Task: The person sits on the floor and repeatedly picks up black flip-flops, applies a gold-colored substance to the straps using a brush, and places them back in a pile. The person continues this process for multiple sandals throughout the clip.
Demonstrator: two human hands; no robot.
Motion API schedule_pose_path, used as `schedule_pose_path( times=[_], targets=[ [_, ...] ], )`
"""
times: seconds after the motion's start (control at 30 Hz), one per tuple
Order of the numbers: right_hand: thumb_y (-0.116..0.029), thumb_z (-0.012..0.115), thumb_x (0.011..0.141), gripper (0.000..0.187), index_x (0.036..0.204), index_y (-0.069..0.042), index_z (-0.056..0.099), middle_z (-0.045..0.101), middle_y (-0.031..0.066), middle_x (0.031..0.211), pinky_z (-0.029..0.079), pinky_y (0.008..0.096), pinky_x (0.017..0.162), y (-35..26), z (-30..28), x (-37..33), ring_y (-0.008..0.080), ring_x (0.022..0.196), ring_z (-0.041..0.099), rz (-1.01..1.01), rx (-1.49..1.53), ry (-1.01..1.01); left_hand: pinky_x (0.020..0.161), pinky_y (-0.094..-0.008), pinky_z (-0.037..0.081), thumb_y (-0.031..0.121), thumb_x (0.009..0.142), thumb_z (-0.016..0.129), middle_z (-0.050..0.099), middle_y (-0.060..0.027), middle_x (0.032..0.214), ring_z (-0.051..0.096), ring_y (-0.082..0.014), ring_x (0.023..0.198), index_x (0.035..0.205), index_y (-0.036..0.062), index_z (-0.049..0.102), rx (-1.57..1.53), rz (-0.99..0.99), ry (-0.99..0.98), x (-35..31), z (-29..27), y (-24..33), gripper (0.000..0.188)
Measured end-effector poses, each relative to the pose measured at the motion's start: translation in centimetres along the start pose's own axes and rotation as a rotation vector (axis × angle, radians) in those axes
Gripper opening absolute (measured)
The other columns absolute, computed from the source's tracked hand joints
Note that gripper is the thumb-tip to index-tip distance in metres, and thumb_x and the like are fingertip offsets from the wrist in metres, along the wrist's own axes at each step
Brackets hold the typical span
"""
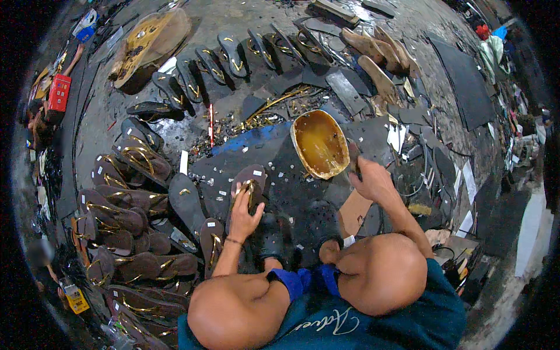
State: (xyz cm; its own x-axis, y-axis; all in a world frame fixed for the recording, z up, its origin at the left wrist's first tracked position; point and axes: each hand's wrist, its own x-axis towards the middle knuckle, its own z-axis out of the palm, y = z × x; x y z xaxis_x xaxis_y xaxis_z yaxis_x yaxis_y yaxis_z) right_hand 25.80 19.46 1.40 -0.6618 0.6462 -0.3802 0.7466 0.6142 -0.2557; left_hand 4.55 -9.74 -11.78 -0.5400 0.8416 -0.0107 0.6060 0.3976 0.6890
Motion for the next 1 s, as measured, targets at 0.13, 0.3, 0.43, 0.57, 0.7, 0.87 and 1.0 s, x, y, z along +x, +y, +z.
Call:
schedule_pose_path(
  times=[0.13,0.3,0.43,0.57,0.7,0.87,1.0],
  targets=[
    [-0.032,0.065,0.088,0.038,0.103,0.002,0.057,0.066,0.0158,0.085,0.052,0.0375,0.068,5.6,2.3,0.6,0.0278,0.074,0.064,-0.023,0.73,-0.251,0.114,-0.0527,0.014,0.039,0.083,0.067,0.031,-0.014,0.152,0.022,-0.0359,0.142,0.142,0.013,0.042,0.275,0.152,-0.137,3.2,0.3,-0.9,0.068],
    [-0.02,0.063,0.092,0.022,0.106,-0.004,0.06,0.065,0.0021,0.094,0.051,0.0273,0.071,-3.6,-3.6,2.4,0.0117,0.074,0.061,0.187,1.795,-0.185,0.114,-0.0526,0.002,0.052,0.091,0.05,0.023,-0.0108,0.156,0.01,-0.0312,0.146,0.146,0.0202,0.037,0.227,0.08,-0.27,6.6,-0.4,-0.5,0.065],
    [-0.014,0.066,0.09,0.03,0.116,-0.001,0.059,0.067,0.0066,0.103,0.053,0.0309,0.08,-10.1,-5.1,4.5,0.0181,0.089,0.065,-0.179,1.667,-0.077,0.108,-0.0454,0.03,0.034,0.097,0.044,0.047,-0.0117,0.141,0.043,-0.0283,0.129,0.137,0.0047,0.047,-1.116,-0.316,-0.041,10.2,-2.3,1.4,0.05],
    [-0.003,0.067,0.083,0.031,0.113,-0.005,0.065,0.069,0.0112,0.105,0.051,0.0315,0.083,-16.1,-2.5,6.1,0.0229,0.092,0.067,-0.731,1.095,0.347,0.089,-0.0351,0.052,0.027,0.101,0.037,0.063,-0.0095,0.117,0.063,-0.0201,0.101,0.126,0.0009,0.054,-1.514,-0.471,0.117,10.1,-8.6,8.2,0.04],
    [-0.001,0.065,0.079,0.029,0.106,-0.009,0.068,0.069,0.0122,0.103,0.051,0.0373,0.076,-16.0,-1.7,1.0,0.0287,0.092,0.066,-0.988,0.802,0.269,0.088,-0.0338,0.052,0.028,0.101,0.04,0.063,-0.0107,0.113,0.063,-0.0189,0.1,0.123,0.0002,0.056,-1.491,-0.15,0.105,8.8,-8.3,8.6,0.039],
    [-0.012,0.066,0.085,0.018,0.101,-0.005,0.066,0.069,0.0122,0.094,0.052,0.0389,0.075,-16.4,-5.5,8.5,0.0299,0.084,0.067,-0.635,0.908,0.466,0.095,-0.0384,0.049,0.038,0.098,0.037,0.061,-0.0128,0.121,0.062,-0.0258,0.105,0.13,0.0001,0.051,-1.532,-0.468,0.076,7.9,-8.4,10.2,0.051],
    [-0.012,0.069,0.083,0.02,0.102,-0.007,0.067,0.069,0.0105,0.097,0.052,0.0362,0.078,-15.4,-3.2,5.4,0.0284,0.087,0.067,-0.713,0.864,0.5,0.095,-0.0479,0.048,0.042,0.097,0.029,0.059,-0.0182,0.123,0.06,-0.0342,0.108,0.131,0.0003,0.048,-1.926,-0.407,0.068,7.6,-8.9,9.1,0.057]
  ],
)
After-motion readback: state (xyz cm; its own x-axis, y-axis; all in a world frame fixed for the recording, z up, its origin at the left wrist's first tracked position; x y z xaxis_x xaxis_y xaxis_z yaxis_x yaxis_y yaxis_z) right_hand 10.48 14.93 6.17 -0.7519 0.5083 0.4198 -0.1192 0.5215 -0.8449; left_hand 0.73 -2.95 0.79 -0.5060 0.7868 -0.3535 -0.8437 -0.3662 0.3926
